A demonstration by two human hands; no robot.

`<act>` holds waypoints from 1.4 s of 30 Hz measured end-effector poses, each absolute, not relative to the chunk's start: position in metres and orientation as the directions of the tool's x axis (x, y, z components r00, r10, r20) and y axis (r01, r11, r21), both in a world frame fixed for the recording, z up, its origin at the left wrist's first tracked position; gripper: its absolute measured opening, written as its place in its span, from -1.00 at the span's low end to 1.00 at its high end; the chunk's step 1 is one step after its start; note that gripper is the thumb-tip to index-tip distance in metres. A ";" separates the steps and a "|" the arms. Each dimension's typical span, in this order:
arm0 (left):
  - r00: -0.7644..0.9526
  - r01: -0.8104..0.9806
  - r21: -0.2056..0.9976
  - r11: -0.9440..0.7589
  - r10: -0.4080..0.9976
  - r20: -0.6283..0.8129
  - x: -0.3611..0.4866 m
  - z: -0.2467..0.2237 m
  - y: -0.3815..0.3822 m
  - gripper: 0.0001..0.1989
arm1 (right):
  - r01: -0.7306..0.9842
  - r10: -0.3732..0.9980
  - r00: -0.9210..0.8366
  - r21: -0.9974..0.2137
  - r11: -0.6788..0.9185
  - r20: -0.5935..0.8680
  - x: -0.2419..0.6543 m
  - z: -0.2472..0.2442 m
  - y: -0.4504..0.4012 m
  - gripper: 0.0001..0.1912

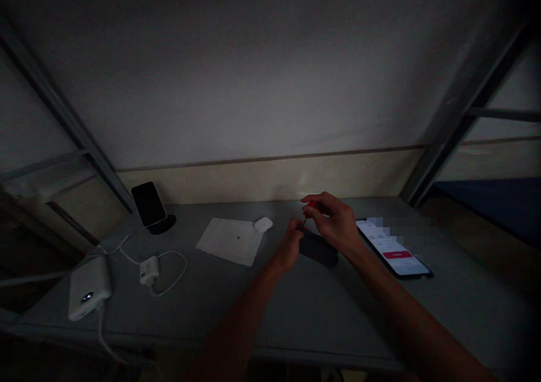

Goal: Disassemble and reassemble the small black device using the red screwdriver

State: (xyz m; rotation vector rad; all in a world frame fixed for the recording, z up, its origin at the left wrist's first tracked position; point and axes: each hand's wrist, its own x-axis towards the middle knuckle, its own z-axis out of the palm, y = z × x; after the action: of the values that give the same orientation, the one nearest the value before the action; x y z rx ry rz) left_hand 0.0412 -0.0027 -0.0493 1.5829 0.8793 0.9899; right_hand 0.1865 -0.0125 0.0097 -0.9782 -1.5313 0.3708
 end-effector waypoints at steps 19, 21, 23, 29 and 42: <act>0.334 0.282 0.867 -0.410 0.890 0.311 0.025 -0.029 -0.002 -0.72 | 0.036 0.829 0.300 -0.874 0.484 0.471 0.206 -0.009 0.010 -0.54; 0.242 0.459 0.761 -0.459 0.889 0.390 0.008 -0.018 0.001 -0.74 | 0.006 0.822 0.341 -0.875 0.483 0.456 0.217 -0.017 0.017 -0.49; 0.138 0.707 0.583 -0.400 0.887 0.441 -0.020 -0.011 0.005 -0.78 | -0.002 0.810 0.374 -0.873 0.487 0.451 0.225 -0.023 0.022 -0.46; 0.139 0.967 0.179 -0.183 0.962 0.234 -0.117 -0.020 0.006 -0.73 | -0.032 0.808 0.404 -0.876 0.482 0.429 0.230 -0.030 0.026 -0.44; 0.372 0.921 0.087 -0.380 0.924 0.091 -0.128 -0.013 0.004 -0.76 | -0.013 0.830 0.356 -0.886 0.464 0.430 0.227 -0.036 0.029 -0.39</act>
State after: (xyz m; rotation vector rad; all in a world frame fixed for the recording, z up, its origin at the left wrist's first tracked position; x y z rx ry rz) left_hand -0.1276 0.0043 -0.0132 2.5843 1.7371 0.1948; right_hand 0.2274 0.0295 -0.0365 -0.9402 -1.0725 0.6627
